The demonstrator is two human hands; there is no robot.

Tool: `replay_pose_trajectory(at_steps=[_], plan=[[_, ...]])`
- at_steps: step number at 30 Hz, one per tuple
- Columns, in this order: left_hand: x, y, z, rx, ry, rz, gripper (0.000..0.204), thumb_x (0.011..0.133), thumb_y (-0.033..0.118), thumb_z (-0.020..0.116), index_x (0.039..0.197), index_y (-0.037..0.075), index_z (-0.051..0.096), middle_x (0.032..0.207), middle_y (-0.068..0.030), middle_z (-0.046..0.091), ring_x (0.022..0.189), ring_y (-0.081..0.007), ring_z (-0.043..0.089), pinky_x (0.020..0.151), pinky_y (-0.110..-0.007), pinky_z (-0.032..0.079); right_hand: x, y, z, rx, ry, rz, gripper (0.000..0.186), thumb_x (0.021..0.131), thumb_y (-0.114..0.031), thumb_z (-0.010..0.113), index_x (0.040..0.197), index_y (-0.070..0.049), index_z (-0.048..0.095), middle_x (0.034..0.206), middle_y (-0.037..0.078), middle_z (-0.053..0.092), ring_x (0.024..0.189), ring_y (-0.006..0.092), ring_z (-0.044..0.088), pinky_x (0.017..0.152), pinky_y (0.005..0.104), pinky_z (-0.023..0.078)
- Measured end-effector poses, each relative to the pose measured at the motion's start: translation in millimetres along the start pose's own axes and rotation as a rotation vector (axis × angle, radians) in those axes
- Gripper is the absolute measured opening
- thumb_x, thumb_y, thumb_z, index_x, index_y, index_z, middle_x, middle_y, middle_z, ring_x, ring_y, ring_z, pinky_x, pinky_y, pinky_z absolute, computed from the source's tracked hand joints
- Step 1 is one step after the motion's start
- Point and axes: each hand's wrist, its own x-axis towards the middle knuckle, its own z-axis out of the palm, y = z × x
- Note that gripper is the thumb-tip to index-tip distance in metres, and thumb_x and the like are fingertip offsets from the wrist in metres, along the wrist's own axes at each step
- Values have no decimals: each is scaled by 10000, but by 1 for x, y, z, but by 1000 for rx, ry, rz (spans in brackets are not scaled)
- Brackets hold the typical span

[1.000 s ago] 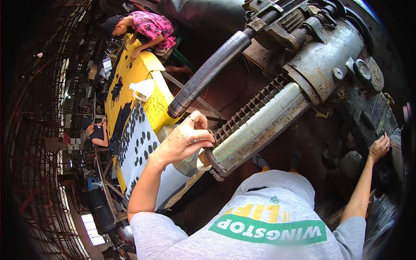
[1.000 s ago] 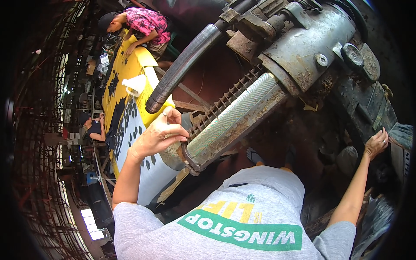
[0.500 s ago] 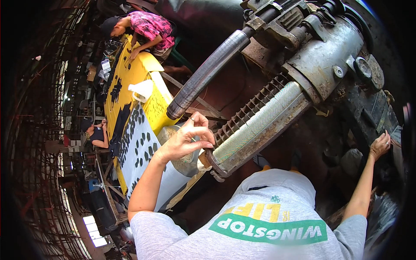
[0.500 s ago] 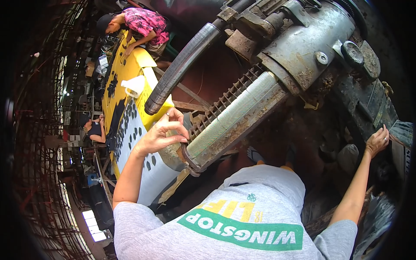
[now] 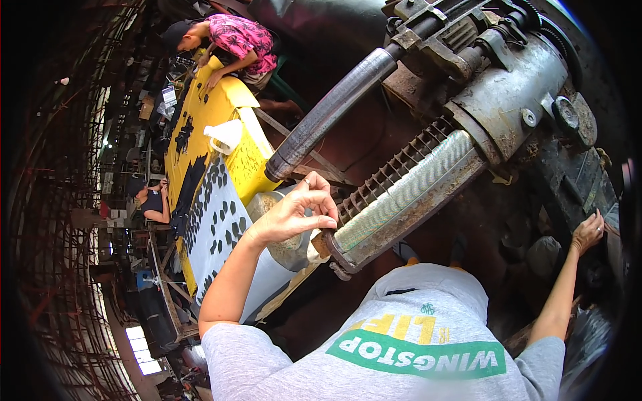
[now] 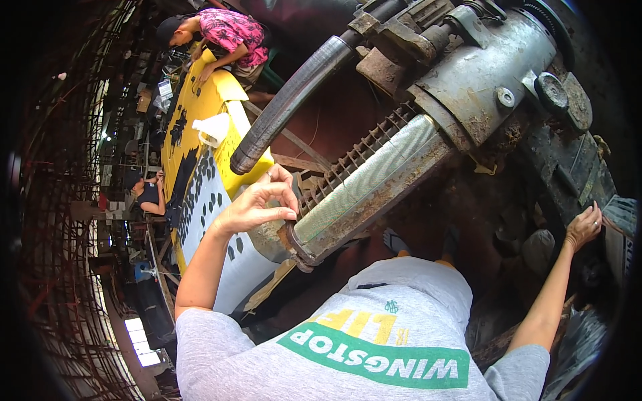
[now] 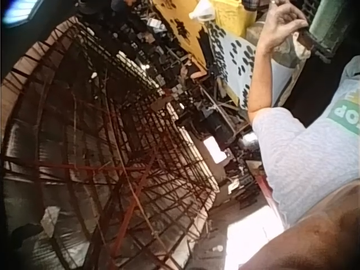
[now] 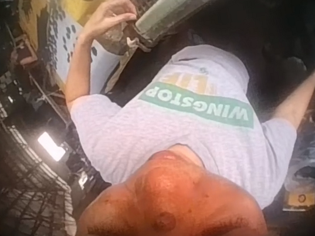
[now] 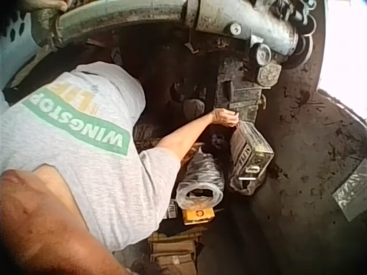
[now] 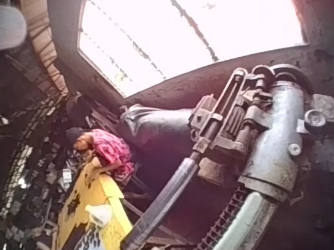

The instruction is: Operating an industrial machine to split or skive pieces of leather materials.

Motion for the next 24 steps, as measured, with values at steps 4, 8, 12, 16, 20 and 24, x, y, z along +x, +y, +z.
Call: replay_pose_trajectory(at_steps=[4,8,12,16,20,24], plan=[[3,-6,-1,13,-29,47,117,735,121,699,781,50,618,934,-24,363,930,-125,414,798,-257,409,1,1,-1,-4,-13,11,261,905,-246,451,1081,-125,601,1087,92,598,1031,263,541,878,381,407],[3,-5,0,22,-26,96,112,752,119,692,788,68,599,915,-18,363,932,-132,390,829,-269,359,1,-1,-5,-26,-19,6,260,905,-246,452,1085,-129,599,1093,88,595,1037,258,540,880,377,406],[1,-13,3,-34,0,102,109,761,110,685,804,64,596,926,-16,367,942,-127,390,840,-268,356,1,2,-1,-32,-21,2,266,907,-248,447,1104,-136,588,1103,78,592,1043,250,538,885,372,401],[0,-16,5,-110,7,82,98,774,112,673,802,58,596,924,-16,371,948,-123,391,840,-266,360,-1,5,3,-34,-27,10,275,912,-263,438,1114,-143,580,1114,67,587,1053,244,532,894,370,393],[0,-14,4,-66,6,59,102,798,137,652,800,52,596,917,-14,377,941,-123,407,828,-269,373,-2,9,7,-38,-35,30,277,913,-274,436,1113,-149,581,1124,62,582,1059,240,528,898,372,390],[-3,-2,8,112,93,73,133,806,153,641,797,32,586,908,-36,394,898,-152,440,805,-275,388,-3,10,8,-43,-28,20,280,915,-282,432,1114,-154,582,1128,59,579,1060,236,527,902,372,388]])
